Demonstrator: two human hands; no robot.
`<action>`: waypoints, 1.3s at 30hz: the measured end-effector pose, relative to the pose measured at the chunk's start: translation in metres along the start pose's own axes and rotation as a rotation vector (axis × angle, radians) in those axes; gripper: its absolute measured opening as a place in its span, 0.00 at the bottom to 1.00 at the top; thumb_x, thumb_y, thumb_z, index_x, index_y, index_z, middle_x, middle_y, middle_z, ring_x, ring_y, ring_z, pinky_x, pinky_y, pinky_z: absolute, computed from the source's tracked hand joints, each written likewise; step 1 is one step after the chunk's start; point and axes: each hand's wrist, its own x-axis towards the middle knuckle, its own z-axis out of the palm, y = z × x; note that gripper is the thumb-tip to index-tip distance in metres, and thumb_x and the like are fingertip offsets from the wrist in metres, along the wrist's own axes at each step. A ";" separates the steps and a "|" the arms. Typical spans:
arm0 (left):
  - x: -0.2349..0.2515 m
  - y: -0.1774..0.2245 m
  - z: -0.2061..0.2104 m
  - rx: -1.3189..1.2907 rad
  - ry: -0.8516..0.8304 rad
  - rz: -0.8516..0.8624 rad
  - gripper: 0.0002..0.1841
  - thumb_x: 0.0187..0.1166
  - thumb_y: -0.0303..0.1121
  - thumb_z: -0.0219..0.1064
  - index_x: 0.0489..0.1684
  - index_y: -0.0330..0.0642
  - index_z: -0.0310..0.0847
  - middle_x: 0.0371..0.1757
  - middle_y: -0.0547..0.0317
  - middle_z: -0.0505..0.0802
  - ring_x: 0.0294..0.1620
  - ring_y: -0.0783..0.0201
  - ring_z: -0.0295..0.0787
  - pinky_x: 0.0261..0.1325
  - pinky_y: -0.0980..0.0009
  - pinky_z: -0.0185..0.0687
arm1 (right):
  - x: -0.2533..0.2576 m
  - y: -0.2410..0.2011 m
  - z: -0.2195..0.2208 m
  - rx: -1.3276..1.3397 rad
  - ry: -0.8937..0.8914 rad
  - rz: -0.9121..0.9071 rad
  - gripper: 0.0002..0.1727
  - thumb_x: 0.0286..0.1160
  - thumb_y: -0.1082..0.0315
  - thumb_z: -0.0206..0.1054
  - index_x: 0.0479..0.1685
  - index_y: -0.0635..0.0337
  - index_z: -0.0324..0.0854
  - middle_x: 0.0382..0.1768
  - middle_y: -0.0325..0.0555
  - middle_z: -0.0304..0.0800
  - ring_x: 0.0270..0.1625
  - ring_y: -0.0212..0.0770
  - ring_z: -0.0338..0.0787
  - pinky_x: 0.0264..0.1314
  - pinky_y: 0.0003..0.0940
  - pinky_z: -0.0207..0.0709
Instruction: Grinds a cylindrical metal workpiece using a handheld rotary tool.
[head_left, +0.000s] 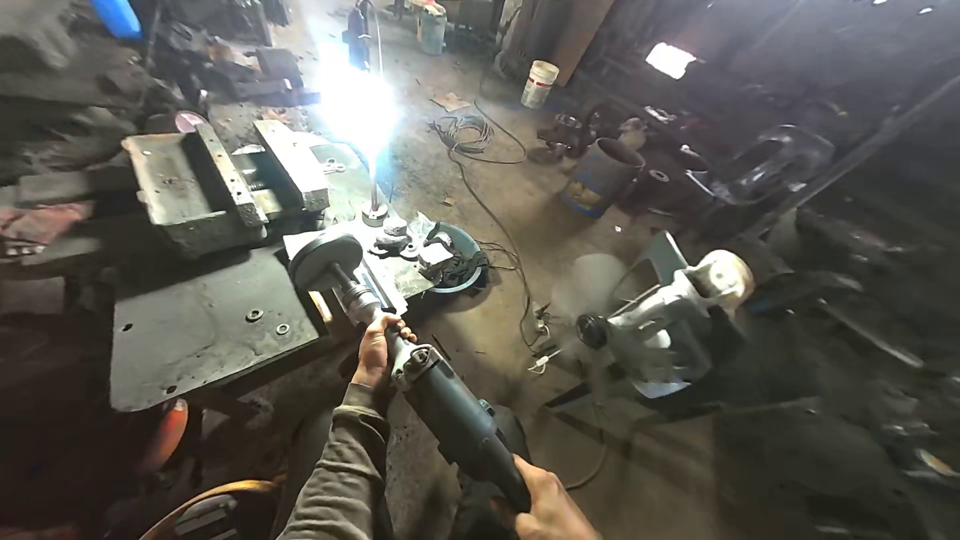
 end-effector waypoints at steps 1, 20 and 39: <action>0.003 -0.001 0.004 -0.002 0.003 -0.015 0.14 0.87 0.30 0.47 0.28 0.43 0.72 0.19 0.59 0.81 0.19 0.62 0.82 0.31 0.64 0.89 | 0.000 0.001 0.000 0.015 0.010 0.004 0.32 0.66 0.50 0.79 0.69 0.55 0.83 0.48 0.50 0.97 0.54 0.48 0.96 0.63 0.57 0.85; 0.040 -0.039 0.043 0.099 0.087 -0.117 0.07 0.84 0.28 0.56 0.33 0.40 0.73 0.20 0.55 0.81 0.18 0.60 0.82 0.27 0.62 0.87 | 0.011 0.033 -0.004 0.228 0.079 0.029 0.30 0.60 0.51 0.83 0.61 0.58 0.87 0.48 0.45 0.97 0.54 0.40 0.95 0.66 0.48 0.87; -0.007 -0.007 0.001 0.011 -0.005 0.026 0.15 0.88 0.30 0.46 0.27 0.44 0.72 0.18 0.61 0.80 0.19 0.63 0.82 0.32 0.64 0.89 | -0.004 0.006 0.004 -0.013 -0.008 0.032 0.31 0.66 0.49 0.79 0.68 0.53 0.83 0.48 0.50 0.97 0.53 0.49 0.96 0.62 0.58 0.86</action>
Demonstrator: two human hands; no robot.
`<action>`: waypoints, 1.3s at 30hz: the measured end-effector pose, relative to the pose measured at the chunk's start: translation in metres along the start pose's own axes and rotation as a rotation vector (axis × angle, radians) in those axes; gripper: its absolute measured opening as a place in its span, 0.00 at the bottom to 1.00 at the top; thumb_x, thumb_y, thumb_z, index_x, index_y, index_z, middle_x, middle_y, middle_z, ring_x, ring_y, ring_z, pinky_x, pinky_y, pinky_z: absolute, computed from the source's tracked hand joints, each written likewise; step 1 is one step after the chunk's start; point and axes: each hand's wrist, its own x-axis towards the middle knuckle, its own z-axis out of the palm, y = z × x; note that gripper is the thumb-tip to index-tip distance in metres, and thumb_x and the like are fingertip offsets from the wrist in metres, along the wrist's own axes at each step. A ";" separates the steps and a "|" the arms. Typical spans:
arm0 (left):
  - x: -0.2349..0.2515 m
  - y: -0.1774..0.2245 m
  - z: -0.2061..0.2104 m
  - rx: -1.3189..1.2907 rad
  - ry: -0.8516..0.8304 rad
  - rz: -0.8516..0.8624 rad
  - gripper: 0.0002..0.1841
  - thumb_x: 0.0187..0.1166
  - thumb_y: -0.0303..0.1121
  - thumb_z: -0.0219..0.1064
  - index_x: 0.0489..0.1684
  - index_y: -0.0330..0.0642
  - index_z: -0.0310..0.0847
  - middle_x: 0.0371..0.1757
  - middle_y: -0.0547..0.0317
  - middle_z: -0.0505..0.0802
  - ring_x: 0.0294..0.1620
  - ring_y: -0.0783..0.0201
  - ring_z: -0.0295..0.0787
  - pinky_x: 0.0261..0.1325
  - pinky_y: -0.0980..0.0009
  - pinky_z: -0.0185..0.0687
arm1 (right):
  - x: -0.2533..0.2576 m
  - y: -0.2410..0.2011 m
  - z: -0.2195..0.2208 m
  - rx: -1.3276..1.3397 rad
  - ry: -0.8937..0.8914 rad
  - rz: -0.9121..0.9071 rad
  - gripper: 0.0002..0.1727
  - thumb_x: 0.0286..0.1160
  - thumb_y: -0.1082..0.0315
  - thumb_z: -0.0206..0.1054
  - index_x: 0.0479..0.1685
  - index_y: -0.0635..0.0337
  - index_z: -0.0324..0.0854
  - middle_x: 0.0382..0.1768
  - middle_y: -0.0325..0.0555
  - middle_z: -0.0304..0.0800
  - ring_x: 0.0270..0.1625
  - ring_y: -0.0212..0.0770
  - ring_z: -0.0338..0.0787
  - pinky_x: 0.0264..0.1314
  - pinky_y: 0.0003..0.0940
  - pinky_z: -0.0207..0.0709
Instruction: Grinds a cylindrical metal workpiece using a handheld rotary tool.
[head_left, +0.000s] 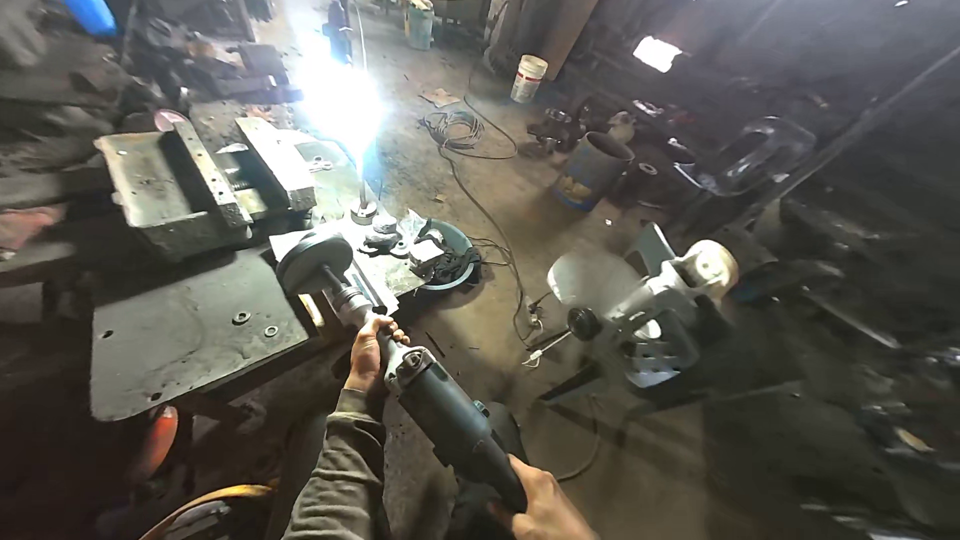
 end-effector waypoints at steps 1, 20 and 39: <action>0.002 -0.001 0.004 0.013 0.007 -0.015 0.15 0.88 0.30 0.46 0.27 0.44 0.72 0.19 0.60 0.80 0.19 0.63 0.82 0.32 0.64 0.88 | 0.000 0.001 -0.001 0.009 0.007 0.005 0.31 0.65 0.49 0.79 0.68 0.54 0.84 0.48 0.50 0.97 0.54 0.49 0.96 0.63 0.58 0.85; 0.049 -0.054 0.041 0.099 0.111 -0.161 0.08 0.84 0.28 0.55 0.32 0.39 0.73 0.20 0.54 0.82 0.18 0.59 0.82 0.27 0.61 0.87 | 0.012 0.041 -0.003 0.252 0.091 0.041 0.30 0.58 0.52 0.84 0.60 0.57 0.87 0.49 0.44 0.97 0.55 0.39 0.95 0.67 0.48 0.87; -0.005 -0.005 -0.003 0.029 0.001 0.027 0.15 0.87 0.29 0.46 0.28 0.44 0.72 0.18 0.60 0.81 0.19 0.62 0.83 0.33 0.63 0.89 | -0.002 0.009 0.000 0.014 -0.014 -0.025 0.32 0.67 0.49 0.79 0.70 0.55 0.83 0.50 0.51 0.96 0.55 0.50 0.95 0.64 0.59 0.85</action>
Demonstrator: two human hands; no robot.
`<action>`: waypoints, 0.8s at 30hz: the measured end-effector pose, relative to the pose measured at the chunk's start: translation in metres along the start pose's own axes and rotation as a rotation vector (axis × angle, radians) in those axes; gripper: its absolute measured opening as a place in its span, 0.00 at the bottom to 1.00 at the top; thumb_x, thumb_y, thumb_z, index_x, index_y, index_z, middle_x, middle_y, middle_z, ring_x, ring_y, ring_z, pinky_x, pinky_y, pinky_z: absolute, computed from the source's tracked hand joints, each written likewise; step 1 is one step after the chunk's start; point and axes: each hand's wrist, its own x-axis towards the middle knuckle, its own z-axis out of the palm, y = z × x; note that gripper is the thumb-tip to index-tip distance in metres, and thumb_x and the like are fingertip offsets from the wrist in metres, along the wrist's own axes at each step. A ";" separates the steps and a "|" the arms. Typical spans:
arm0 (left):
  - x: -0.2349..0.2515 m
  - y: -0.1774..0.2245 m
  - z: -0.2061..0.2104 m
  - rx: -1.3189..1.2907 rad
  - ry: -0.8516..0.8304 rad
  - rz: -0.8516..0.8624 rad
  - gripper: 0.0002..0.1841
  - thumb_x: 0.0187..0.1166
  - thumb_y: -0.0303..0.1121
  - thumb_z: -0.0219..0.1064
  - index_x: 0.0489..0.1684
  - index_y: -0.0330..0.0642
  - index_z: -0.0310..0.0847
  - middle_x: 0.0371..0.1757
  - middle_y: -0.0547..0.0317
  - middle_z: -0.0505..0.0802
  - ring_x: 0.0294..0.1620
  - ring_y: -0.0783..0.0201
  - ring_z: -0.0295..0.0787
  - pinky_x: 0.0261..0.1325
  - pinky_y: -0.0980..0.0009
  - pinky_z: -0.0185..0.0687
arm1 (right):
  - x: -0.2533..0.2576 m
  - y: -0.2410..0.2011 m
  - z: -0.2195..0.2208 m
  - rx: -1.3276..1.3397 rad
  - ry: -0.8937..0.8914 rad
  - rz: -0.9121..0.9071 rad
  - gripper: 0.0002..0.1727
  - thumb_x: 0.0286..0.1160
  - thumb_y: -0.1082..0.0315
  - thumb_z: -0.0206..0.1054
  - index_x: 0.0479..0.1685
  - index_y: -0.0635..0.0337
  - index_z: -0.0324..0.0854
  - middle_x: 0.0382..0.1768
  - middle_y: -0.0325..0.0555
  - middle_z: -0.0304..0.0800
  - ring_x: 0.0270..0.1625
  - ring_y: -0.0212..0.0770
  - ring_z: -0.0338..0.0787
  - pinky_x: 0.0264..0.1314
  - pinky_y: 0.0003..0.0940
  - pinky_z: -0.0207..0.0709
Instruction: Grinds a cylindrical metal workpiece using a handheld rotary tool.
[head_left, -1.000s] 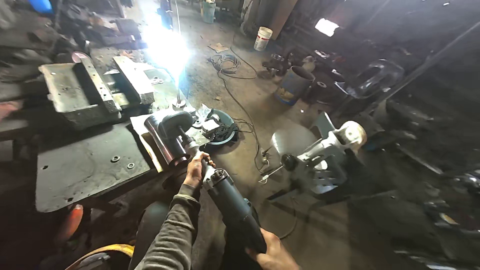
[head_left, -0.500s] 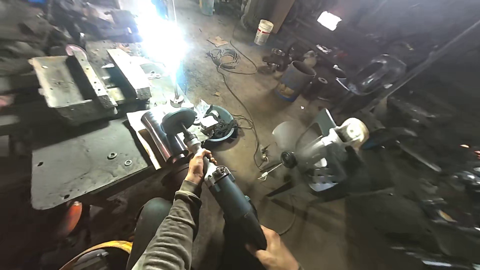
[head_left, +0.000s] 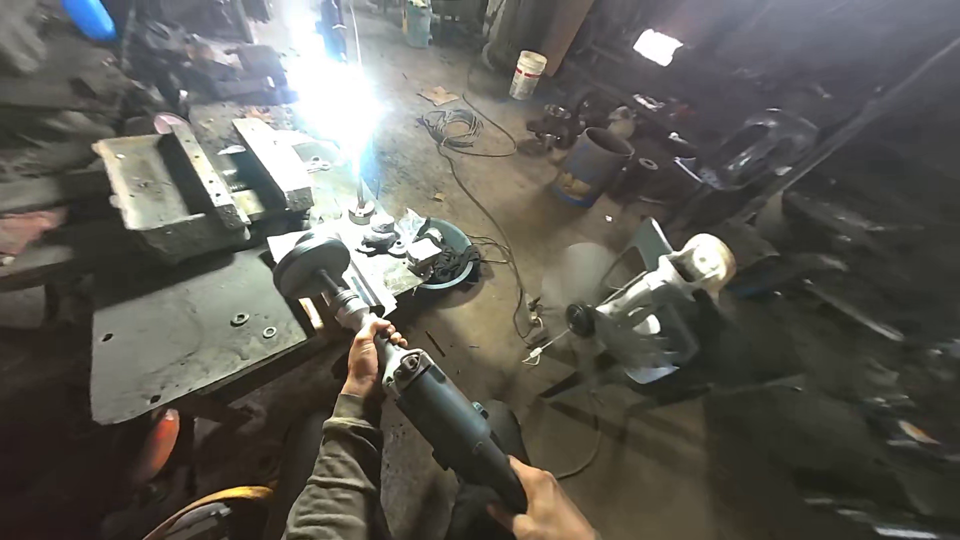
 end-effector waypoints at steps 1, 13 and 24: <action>0.000 -0.001 -0.001 -0.009 -0.005 0.004 0.15 0.87 0.29 0.45 0.28 0.44 0.72 0.18 0.60 0.81 0.19 0.62 0.83 0.33 0.63 0.90 | 0.000 0.001 -0.001 0.002 0.001 -0.002 0.32 0.66 0.49 0.79 0.69 0.55 0.83 0.49 0.51 0.96 0.54 0.49 0.95 0.64 0.58 0.85; 0.026 -0.021 0.037 0.047 0.059 -0.100 0.11 0.86 0.29 0.50 0.31 0.41 0.72 0.20 0.57 0.82 0.18 0.61 0.82 0.28 0.62 0.87 | 0.005 0.015 -0.005 0.132 0.080 0.032 0.32 0.62 0.50 0.82 0.66 0.57 0.85 0.52 0.47 0.97 0.58 0.43 0.95 0.68 0.53 0.85; 0.053 -0.048 0.052 0.120 0.145 -0.197 0.06 0.82 0.28 0.58 0.34 0.38 0.73 0.21 0.53 0.82 0.18 0.59 0.82 0.27 0.61 0.87 | 0.020 0.040 -0.004 0.307 0.108 0.014 0.30 0.56 0.55 0.85 0.60 0.57 0.87 0.49 0.44 0.97 0.55 0.38 0.95 0.66 0.45 0.88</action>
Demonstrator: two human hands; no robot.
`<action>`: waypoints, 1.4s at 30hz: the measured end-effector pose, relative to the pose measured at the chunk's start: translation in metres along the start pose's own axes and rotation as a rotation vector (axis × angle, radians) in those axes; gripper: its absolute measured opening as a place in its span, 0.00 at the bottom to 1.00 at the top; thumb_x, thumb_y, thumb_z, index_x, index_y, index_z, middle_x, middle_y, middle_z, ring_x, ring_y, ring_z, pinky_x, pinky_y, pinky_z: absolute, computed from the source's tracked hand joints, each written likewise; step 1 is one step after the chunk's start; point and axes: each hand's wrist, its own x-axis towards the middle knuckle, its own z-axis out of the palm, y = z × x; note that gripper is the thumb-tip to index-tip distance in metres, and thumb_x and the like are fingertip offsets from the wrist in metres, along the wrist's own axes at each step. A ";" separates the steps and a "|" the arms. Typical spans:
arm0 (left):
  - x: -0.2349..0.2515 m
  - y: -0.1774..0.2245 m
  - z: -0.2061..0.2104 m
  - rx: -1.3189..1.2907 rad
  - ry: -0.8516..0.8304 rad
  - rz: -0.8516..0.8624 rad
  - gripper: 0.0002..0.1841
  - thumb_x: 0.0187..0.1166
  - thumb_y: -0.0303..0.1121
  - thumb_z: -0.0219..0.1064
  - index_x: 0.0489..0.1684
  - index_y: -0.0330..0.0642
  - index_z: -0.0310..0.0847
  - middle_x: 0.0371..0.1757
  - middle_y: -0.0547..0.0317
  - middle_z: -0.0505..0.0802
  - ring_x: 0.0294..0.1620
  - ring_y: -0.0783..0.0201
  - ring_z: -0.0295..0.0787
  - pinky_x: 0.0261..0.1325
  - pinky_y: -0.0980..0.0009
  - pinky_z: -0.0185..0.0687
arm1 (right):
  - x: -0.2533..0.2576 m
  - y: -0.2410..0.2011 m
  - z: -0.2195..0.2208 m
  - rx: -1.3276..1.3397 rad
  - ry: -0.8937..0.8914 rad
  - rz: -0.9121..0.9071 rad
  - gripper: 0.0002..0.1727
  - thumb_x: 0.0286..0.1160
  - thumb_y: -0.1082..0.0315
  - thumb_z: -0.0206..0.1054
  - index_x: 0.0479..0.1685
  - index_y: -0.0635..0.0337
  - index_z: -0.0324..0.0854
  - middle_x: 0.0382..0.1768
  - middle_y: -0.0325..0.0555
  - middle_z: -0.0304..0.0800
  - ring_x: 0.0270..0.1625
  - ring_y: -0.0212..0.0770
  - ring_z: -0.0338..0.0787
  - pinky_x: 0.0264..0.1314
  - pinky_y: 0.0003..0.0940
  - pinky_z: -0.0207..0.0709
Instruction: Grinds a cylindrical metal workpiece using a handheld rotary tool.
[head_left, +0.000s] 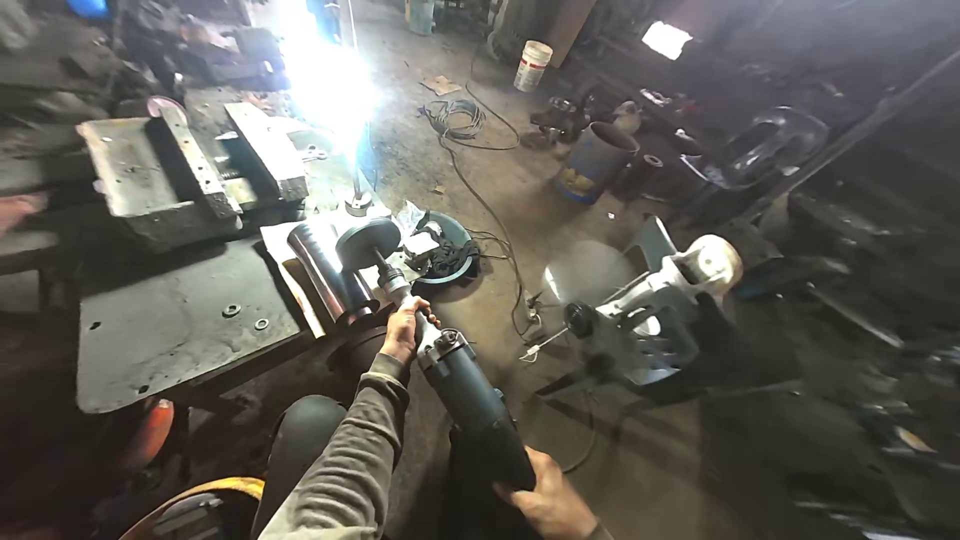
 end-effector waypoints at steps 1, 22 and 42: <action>0.001 0.000 0.000 0.002 0.000 -0.001 0.06 0.82 0.28 0.58 0.33 0.38 0.74 0.21 0.54 0.82 0.19 0.59 0.82 0.27 0.61 0.87 | 0.000 0.000 0.000 -0.001 0.000 -0.002 0.30 0.56 0.54 0.85 0.60 0.57 0.87 0.49 0.44 0.97 0.55 0.38 0.95 0.67 0.46 0.88; -0.053 0.027 -0.064 -0.124 -0.154 0.181 0.16 0.87 0.30 0.45 0.27 0.45 0.72 0.19 0.61 0.81 0.20 0.63 0.82 0.33 0.64 0.88 | -0.024 -0.031 0.016 -0.290 -0.097 -0.037 0.33 0.66 0.48 0.79 0.68 0.56 0.83 0.50 0.50 0.96 0.55 0.48 0.95 0.64 0.56 0.85; -0.001 -0.013 0.002 -0.050 0.011 0.008 0.05 0.80 0.28 0.61 0.36 0.36 0.75 0.20 0.52 0.83 0.18 0.57 0.84 0.27 0.60 0.88 | -0.006 0.004 -0.012 -0.044 -0.009 0.043 0.29 0.57 0.51 0.85 0.58 0.55 0.88 0.47 0.42 0.97 0.51 0.37 0.95 0.63 0.46 0.89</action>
